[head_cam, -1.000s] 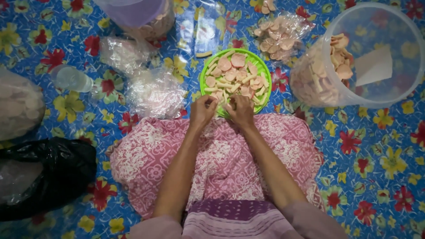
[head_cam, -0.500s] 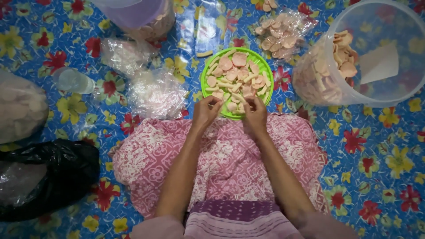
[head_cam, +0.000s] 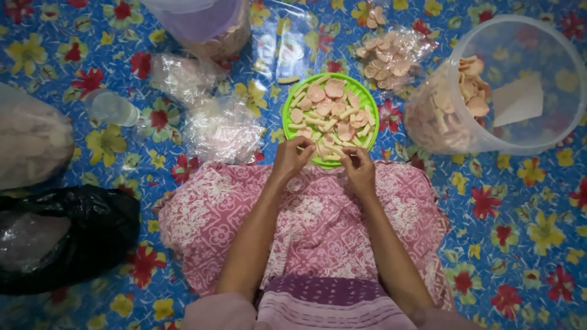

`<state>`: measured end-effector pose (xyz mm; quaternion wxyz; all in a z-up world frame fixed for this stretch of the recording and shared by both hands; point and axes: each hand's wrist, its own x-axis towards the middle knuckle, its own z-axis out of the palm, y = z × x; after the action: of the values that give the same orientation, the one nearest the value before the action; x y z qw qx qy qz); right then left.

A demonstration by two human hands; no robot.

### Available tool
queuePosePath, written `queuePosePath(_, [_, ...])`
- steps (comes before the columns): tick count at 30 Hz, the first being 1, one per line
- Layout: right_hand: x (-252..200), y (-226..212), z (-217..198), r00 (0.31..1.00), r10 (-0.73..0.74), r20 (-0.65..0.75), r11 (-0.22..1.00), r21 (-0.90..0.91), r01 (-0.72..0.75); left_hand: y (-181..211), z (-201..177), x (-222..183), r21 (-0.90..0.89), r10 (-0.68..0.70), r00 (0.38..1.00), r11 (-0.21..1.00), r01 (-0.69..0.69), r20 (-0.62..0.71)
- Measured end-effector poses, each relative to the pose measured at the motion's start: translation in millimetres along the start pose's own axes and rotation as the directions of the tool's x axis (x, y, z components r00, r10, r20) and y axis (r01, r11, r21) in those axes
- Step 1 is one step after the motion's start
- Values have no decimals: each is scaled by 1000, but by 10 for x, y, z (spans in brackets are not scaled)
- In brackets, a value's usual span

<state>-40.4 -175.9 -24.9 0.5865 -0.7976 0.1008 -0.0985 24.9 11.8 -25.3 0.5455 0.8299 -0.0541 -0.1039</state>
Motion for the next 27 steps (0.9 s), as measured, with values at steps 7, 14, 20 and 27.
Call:
queuePosePath(7, [-56,-38,7,999,4,40,1000,15,-5,106,7,-82,-26,25,999,999,-24,27])
queuePosePath(14, [-35,-108,11,998,26,59,994,109,-33,166,-23,-113,-19,34,991,999,-32,127])
queuePosePath(20, [-93,-369,32,991,51,123,991,120,-66,130,20,-122,-5,56,980,998,-56,189])
queuePosePath(27, [-80,-356,44,968,125,215,989,50,-139,76,93,-61,-65,-36,990,997,45,136])
